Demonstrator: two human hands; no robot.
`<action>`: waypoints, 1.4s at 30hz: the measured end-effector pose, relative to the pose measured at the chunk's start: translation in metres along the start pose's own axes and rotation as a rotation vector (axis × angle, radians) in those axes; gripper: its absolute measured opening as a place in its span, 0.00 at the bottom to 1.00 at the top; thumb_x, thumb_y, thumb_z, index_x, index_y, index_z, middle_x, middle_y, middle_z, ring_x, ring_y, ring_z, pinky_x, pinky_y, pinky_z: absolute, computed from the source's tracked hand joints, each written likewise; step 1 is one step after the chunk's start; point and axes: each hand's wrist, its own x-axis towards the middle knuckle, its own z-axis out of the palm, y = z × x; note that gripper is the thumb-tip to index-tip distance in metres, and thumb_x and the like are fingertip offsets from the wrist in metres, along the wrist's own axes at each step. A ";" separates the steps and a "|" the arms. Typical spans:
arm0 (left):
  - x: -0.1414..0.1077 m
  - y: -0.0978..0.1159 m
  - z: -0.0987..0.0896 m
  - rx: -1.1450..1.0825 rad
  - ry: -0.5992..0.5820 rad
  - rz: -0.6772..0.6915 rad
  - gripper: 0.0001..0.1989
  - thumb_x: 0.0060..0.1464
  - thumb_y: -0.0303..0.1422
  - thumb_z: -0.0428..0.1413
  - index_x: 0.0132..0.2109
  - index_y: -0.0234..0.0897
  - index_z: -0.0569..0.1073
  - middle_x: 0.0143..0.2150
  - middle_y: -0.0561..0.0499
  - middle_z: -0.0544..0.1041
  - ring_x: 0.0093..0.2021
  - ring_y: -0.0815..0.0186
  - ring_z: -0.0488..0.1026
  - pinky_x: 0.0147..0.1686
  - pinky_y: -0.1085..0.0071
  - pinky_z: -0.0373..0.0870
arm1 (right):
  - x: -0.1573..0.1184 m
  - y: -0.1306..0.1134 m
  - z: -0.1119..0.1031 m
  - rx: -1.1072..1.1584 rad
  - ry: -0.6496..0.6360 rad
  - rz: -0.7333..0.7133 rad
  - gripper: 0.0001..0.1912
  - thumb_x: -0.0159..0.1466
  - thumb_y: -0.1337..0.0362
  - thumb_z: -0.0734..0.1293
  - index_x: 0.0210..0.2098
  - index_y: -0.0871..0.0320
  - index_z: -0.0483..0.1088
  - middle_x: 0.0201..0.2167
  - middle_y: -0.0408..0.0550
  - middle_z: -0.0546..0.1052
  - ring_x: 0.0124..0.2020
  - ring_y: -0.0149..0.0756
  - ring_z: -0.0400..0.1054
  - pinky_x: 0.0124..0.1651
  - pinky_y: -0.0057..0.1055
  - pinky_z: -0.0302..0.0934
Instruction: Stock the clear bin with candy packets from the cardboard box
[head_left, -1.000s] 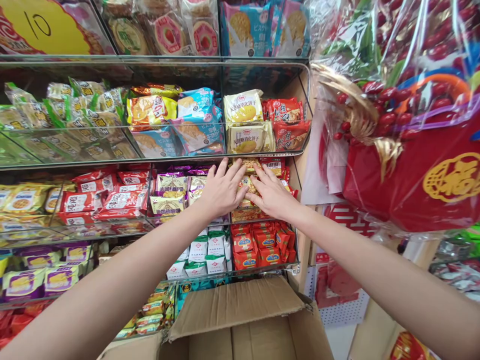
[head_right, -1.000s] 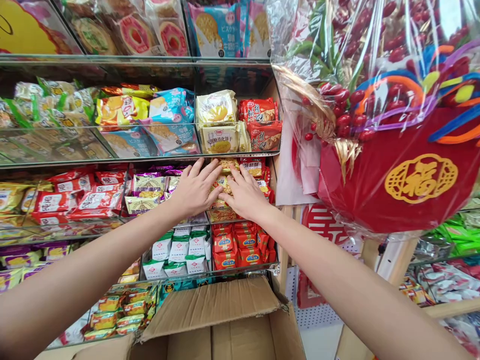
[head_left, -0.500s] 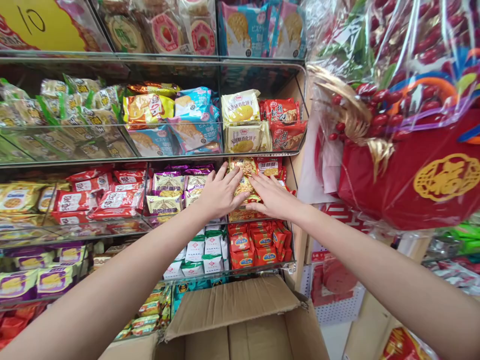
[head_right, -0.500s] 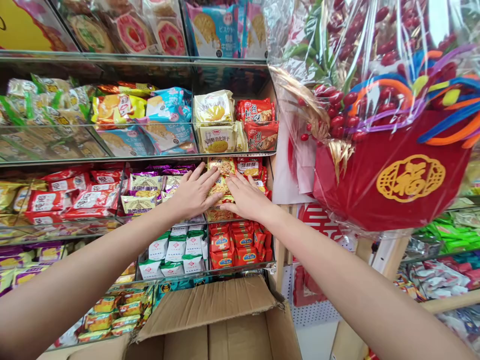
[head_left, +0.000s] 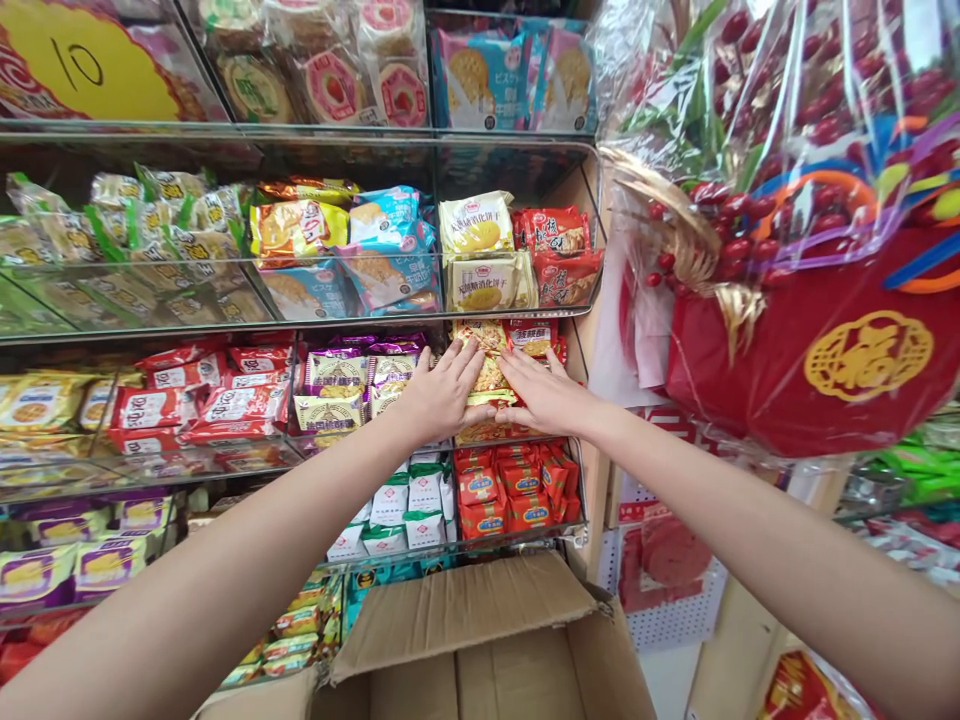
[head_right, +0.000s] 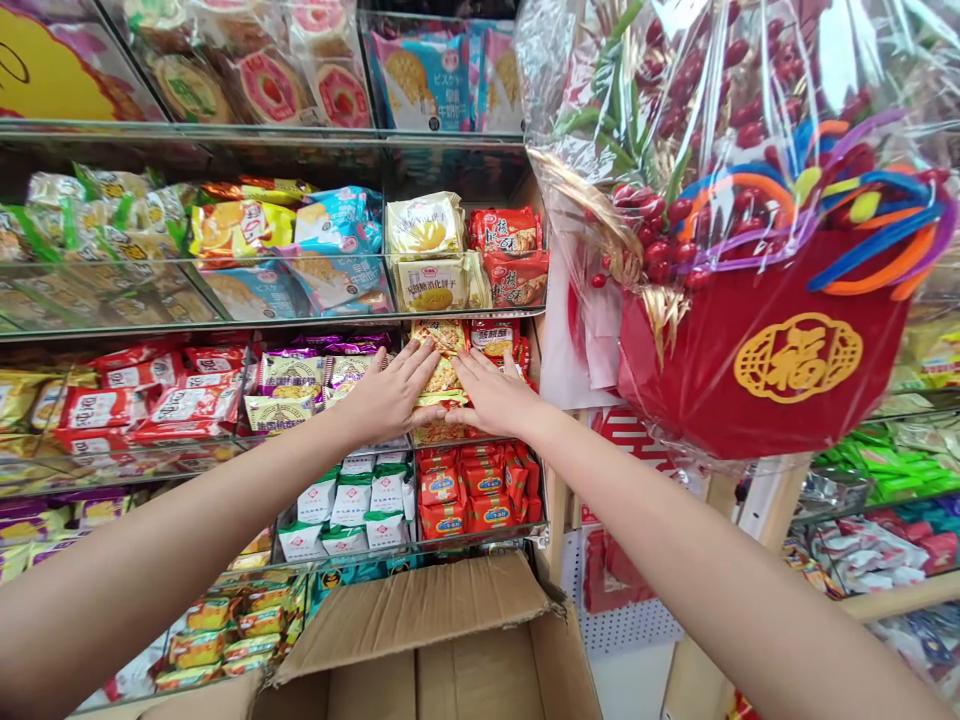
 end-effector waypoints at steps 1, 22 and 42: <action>0.001 0.001 0.000 -0.001 -0.013 -0.017 0.38 0.54 0.53 0.36 0.62 0.29 0.46 0.64 0.39 0.46 0.62 0.51 0.43 0.55 0.48 0.44 | 0.000 0.001 -0.001 0.011 -0.015 0.009 0.40 0.56 0.43 0.56 0.60 0.61 0.47 0.61 0.58 0.47 0.62 0.49 0.39 0.58 0.55 0.35; -0.003 0.012 0.003 0.032 0.091 -0.149 0.36 0.54 0.52 0.36 0.61 0.30 0.49 0.63 0.39 0.51 0.62 0.52 0.47 0.57 0.50 0.40 | 0.025 -0.009 -0.016 0.106 0.101 0.560 0.16 0.56 0.60 0.58 0.19 0.58 0.72 0.30 0.52 0.74 0.41 0.47 0.62 0.39 0.40 0.54; 0.009 0.020 -0.001 -0.029 -0.034 -0.231 0.39 0.52 0.55 0.34 0.63 0.32 0.43 0.65 0.41 0.42 0.63 0.51 0.40 0.54 0.43 0.40 | 0.037 0.014 -0.013 0.125 0.133 0.073 0.27 0.56 0.70 0.58 0.55 0.67 0.58 0.54 0.55 0.63 0.55 0.39 0.57 0.57 0.35 0.50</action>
